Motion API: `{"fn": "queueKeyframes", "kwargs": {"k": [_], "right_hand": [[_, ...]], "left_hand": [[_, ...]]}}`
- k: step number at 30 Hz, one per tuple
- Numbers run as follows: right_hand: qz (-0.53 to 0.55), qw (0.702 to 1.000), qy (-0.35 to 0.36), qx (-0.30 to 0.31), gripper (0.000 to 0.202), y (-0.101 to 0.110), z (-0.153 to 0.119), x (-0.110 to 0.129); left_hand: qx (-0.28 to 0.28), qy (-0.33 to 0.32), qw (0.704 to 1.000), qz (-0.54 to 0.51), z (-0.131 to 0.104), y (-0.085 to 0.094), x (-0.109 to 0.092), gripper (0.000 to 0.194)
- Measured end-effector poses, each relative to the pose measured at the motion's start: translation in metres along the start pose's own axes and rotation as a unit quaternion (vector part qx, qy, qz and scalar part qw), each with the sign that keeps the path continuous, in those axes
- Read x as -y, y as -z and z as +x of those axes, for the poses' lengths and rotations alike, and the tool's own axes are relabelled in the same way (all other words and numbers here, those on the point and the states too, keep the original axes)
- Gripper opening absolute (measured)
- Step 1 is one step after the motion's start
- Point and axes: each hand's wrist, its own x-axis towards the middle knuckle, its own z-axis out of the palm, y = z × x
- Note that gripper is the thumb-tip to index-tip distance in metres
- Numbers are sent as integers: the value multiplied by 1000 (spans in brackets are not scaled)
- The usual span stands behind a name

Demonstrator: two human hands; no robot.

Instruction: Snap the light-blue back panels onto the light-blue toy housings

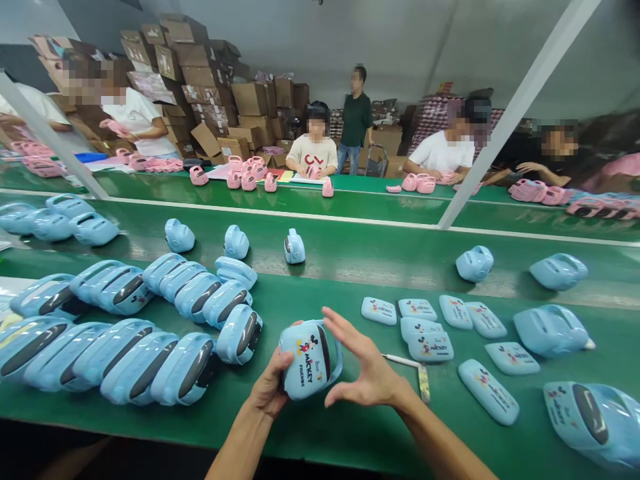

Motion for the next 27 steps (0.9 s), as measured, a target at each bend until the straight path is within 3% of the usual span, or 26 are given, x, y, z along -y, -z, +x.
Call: {"fn": "queueKeyframes", "kwargs": {"k": [3, 6, 10, 16, 19, 23, 27], "right_hand": [[-68, 996, 42, 47, 116, -12, 3, -2], [-86, 994, 53, 44, 117, -23, 1, -10], [-86, 994, 46, 41, 119, -26, -4, -19], [-84, 994, 58, 41, 115, -26, -3, -18], [-74, 995, 43, 53, 122, -25, 0, -11], [-49, 999, 4, 13, 138, -15, -1, 3], [-40, 999, -9, -9, 132, -5, -8, 12]], "left_hand": [[-56, -19, 998, 35, 2, -10, 4, 73], [-83, -54, 993, 68, 1, -18, 6, 71], [-83, -71, 988, 105, -5, -23, 5, 75], [-84, -89, 987, 109, -8, -24, 4, 65], [-71, -70, 992, 80, -6, -20, 7, 65], [-8, -38, 999, 23, -9, -11, 9, 89], [36, -39, 998, 20, -15, -3, 7, 102]]}}
